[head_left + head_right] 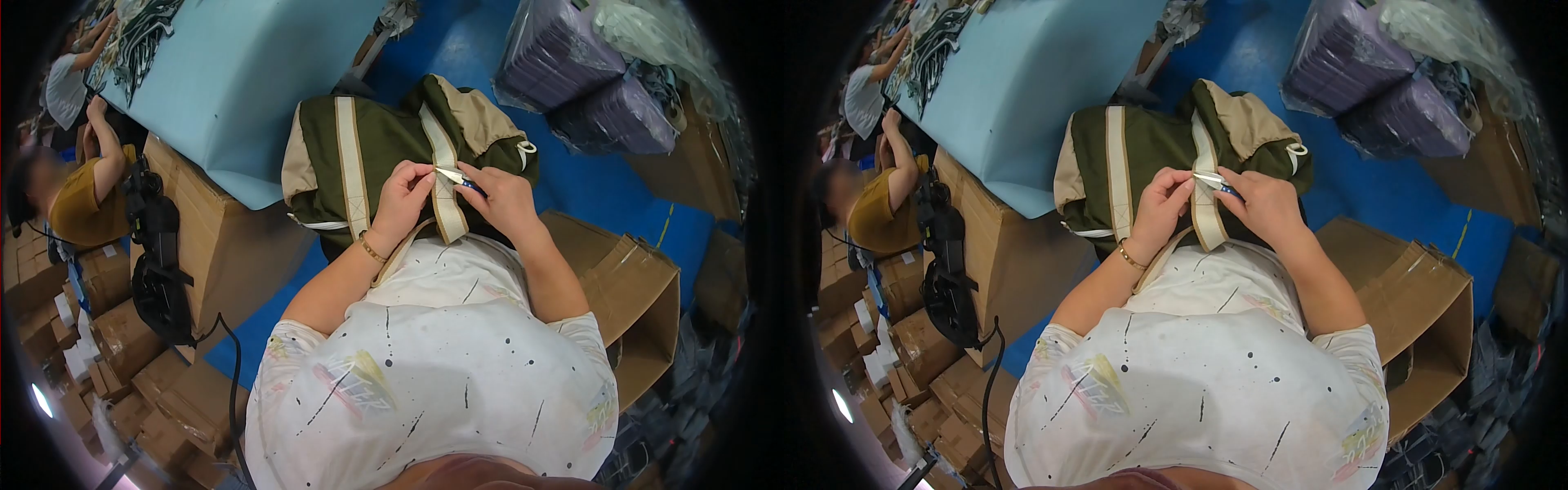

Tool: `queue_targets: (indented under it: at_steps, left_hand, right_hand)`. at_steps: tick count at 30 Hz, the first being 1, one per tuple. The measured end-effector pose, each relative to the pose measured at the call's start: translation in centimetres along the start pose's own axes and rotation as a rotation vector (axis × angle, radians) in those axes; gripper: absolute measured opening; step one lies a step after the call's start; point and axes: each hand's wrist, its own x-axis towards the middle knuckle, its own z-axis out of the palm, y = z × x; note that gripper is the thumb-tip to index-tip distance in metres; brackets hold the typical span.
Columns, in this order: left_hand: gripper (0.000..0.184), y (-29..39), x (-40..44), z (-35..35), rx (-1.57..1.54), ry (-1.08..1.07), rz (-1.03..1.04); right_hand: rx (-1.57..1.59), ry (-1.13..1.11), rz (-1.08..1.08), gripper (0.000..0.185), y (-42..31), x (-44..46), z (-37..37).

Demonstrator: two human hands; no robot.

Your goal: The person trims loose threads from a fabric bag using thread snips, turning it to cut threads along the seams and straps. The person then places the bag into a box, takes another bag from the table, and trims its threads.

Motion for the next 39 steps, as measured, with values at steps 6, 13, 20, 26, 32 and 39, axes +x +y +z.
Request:
queue_targets:
  at_steps: [6, 13, 20, 26, 32, 39]
  left_hand:
    - [0.013, 0.1, 0.0, 0.0, -0.063, -0.001, -0.045]
    - [0.01, 0.2, -0.1, 0.0, -0.113, 0.002, -0.099]
    - [0.009, 0.3, -0.1, 0.0, -0.165, 0.004, -0.163]
    - [0.01, 0.2, 0.0, -0.1, -0.172, 0.0, -0.172]
    - [0.011, 0.4, 0.0, 0.0, -0.191, 0.021, -0.211]
    - [0.014, 0.4, 0.2, -0.1, -0.236, -0.01, -0.247]
  right_hand:
    - [-0.052, 0.004, -0.003, 0.035, -0.4, 0.0, -0.1]
    - [-0.103, 0.018, -0.036, 0.035, -0.4, 0.1, -0.1]
    - [-0.163, 0.054, -0.074, 0.035, -0.5, 0.1, 0.0]
    - [-0.12, 0.09, -0.016, 0.032, 0.0, 0.0, 0.0]
    - [0.033, 0.037, 0.126, 0.03, 0.5, -1.0, -0.3]
    - [0.145, 0.004, 0.157, 0.033, 0.1, -1.3, 0.8]
